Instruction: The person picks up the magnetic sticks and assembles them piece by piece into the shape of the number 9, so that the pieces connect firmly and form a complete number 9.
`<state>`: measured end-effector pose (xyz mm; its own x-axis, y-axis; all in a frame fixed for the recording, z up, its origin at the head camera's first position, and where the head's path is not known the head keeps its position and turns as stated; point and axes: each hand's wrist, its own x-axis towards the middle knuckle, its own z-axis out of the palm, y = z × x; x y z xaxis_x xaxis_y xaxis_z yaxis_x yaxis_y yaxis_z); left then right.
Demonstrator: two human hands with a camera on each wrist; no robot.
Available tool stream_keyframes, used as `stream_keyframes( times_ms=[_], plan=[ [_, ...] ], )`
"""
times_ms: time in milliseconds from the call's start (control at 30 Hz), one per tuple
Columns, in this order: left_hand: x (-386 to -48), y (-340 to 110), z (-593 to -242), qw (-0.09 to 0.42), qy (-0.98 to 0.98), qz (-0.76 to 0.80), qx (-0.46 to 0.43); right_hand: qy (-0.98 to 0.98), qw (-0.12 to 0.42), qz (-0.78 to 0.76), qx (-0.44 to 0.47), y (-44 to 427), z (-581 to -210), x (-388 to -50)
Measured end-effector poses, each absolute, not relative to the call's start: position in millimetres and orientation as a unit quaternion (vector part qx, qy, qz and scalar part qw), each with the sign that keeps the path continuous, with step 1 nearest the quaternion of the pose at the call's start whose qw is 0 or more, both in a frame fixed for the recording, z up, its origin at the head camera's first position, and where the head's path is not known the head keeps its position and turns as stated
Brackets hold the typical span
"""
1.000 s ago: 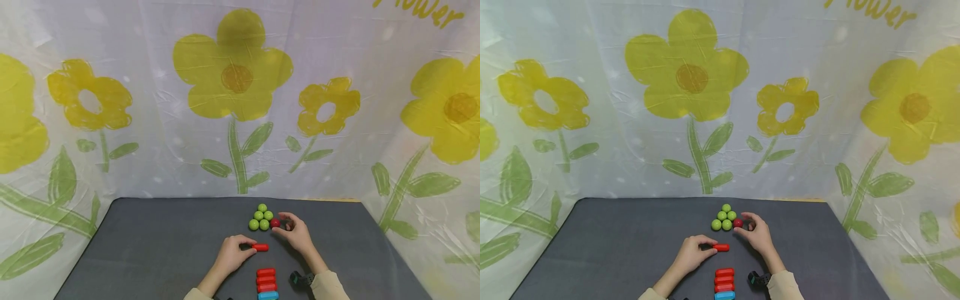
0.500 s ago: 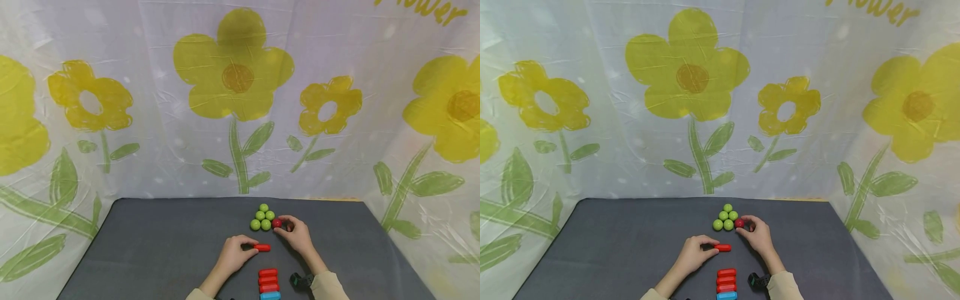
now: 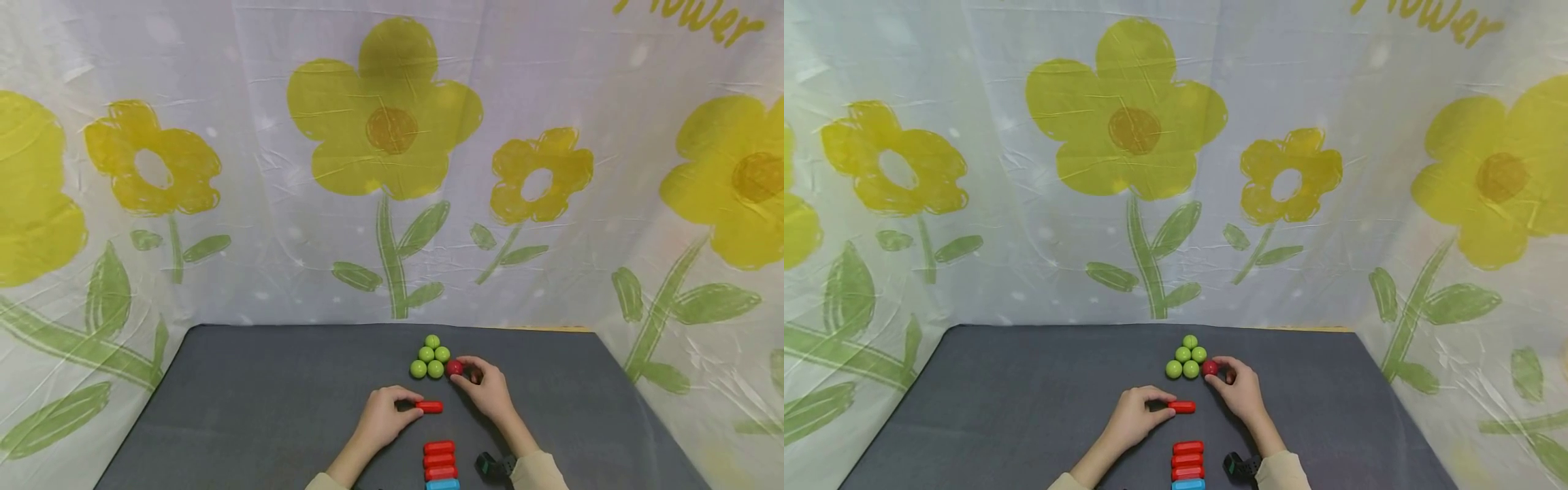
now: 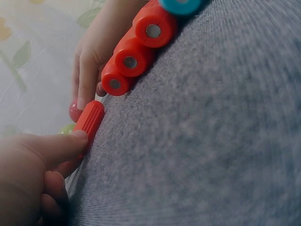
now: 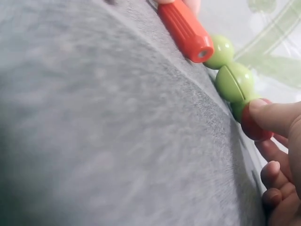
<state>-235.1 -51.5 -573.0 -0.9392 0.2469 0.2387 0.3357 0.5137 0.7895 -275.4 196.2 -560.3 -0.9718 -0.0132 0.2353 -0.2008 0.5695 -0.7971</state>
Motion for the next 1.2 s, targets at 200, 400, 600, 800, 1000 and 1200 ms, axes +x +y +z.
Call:
stream_keyframes(
  times_ms=[200,400,600,800,1000,1200],
  plan=[
    [-235,-52,-574,0.048,-0.869,-0.463,-0.166,-0.874,0.080,0.474,0.068,199,-561,-261],
    [-234,-53,-574,0.053,-0.871,-0.460,-0.162,-0.862,0.061,0.498,0.074,203,-563,-247],
    [-234,-53,-573,0.050,-0.874,-0.457,-0.159,-0.873,0.049,0.474,0.104,205,-564,-234],
    [-234,-54,-572,0.044,-0.872,-0.460,-0.159,-0.886,0.043,0.448,0.114,207,-565,-228],
    [-236,-53,-572,0.050,-0.869,-0.462,-0.168,-0.886,0.048,0.445,0.124,209,-564,-227],
    [-235,-51,-574,0.055,-0.867,-0.462,-0.176,-0.888,0.047,0.442,0.121,210,-564,-224]
  ],
)
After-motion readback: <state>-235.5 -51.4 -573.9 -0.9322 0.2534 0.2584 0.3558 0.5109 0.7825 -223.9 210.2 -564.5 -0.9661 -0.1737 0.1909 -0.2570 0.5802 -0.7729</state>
